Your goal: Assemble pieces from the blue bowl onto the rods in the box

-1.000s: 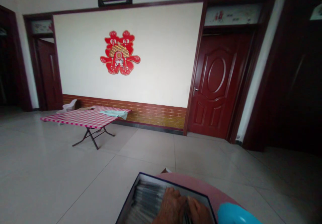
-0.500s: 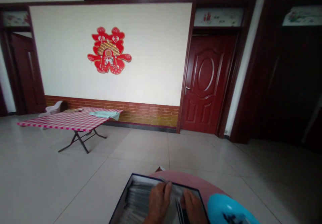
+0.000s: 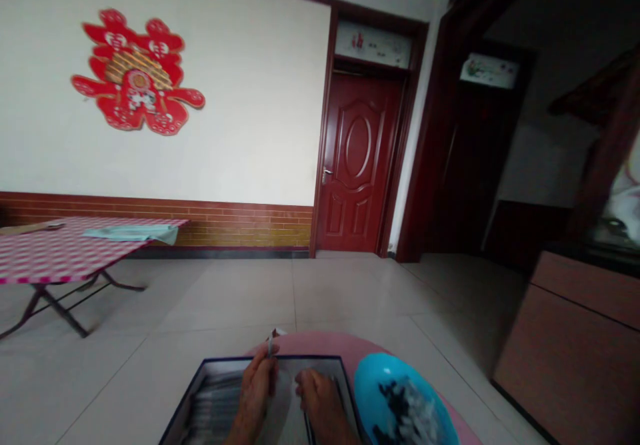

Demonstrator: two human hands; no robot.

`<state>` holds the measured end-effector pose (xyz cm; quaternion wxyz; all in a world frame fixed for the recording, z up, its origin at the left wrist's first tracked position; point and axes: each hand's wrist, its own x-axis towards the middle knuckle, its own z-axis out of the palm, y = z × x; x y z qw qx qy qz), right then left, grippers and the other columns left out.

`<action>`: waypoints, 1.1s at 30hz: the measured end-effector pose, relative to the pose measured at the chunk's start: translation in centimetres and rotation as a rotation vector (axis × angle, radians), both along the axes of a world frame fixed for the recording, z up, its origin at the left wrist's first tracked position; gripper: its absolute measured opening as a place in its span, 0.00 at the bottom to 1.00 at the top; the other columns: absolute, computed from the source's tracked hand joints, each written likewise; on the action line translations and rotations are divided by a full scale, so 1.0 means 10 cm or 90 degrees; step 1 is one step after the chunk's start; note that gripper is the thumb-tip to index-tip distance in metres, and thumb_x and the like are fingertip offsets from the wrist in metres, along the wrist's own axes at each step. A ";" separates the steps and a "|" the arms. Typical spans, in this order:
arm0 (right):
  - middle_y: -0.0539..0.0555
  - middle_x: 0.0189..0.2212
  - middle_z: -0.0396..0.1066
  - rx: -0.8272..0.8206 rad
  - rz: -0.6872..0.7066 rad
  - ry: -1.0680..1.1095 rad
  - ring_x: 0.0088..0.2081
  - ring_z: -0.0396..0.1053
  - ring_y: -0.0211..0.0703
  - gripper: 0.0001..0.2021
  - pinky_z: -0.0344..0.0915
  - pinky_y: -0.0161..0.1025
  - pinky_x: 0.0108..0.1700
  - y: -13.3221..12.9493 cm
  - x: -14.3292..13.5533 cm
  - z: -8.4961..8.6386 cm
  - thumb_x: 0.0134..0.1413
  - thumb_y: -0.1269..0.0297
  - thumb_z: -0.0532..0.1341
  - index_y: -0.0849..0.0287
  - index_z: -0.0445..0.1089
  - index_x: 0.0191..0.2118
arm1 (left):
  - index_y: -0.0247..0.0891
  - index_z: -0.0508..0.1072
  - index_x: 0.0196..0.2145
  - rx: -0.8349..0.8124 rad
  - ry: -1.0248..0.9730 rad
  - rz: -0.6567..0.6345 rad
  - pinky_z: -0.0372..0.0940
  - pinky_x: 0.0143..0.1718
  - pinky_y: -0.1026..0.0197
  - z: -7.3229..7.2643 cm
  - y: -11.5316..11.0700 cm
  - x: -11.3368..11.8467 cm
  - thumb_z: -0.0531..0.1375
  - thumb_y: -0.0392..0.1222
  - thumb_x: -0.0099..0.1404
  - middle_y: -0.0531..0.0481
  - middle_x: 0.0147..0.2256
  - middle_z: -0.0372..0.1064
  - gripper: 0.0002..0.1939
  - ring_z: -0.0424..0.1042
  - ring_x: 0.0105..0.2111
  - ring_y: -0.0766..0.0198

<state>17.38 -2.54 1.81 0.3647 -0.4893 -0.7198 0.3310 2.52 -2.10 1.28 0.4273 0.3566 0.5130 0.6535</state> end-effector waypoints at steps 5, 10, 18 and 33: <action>0.54 0.30 0.75 0.081 -0.054 0.007 0.33 0.70 0.42 0.16 0.62 0.34 0.33 0.02 0.07 0.20 0.59 0.59 0.47 0.58 0.71 0.34 | 0.40 0.72 0.25 0.062 0.371 0.031 0.59 0.26 0.63 0.01 -0.06 0.00 0.52 0.57 0.58 0.53 0.21 0.68 0.19 0.67 0.23 0.61; 0.54 0.33 0.76 0.136 -0.079 0.023 0.36 0.72 0.43 0.13 0.65 0.35 0.39 0.16 0.51 0.43 0.54 0.63 0.51 0.59 0.72 0.36 | 0.42 0.68 0.26 0.063 0.667 -0.002 0.58 0.29 0.63 0.04 -0.15 0.08 0.45 0.52 0.67 0.52 0.22 0.69 0.20 0.70 0.24 0.62; 0.56 0.32 0.77 0.120 -0.151 -0.268 0.37 0.72 0.45 0.15 0.64 0.39 0.43 0.46 1.82 0.22 0.49 0.69 0.51 0.60 0.75 0.33 | 0.41 0.69 0.28 0.033 0.910 -0.033 0.57 0.27 0.64 0.10 -0.22 0.16 0.46 0.50 0.70 0.50 0.25 0.72 0.19 0.75 0.29 0.57; 0.56 0.31 0.75 0.106 -0.110 -0.432 0.37 0.68 0.48 0.10 0.59 0.39 0.42 0.60 2.00 -0.16 0.40 0.76 0.57 0.56 0.74 0.27 | 0.42 0.72 0.45 0.171 0.904 -0.015 0.68 0.32 0.64 -0.21 -0.15 0.08 0.47 0.44 0.70 0.48 0.37 0.77 0.15 0.77 0.34 0.60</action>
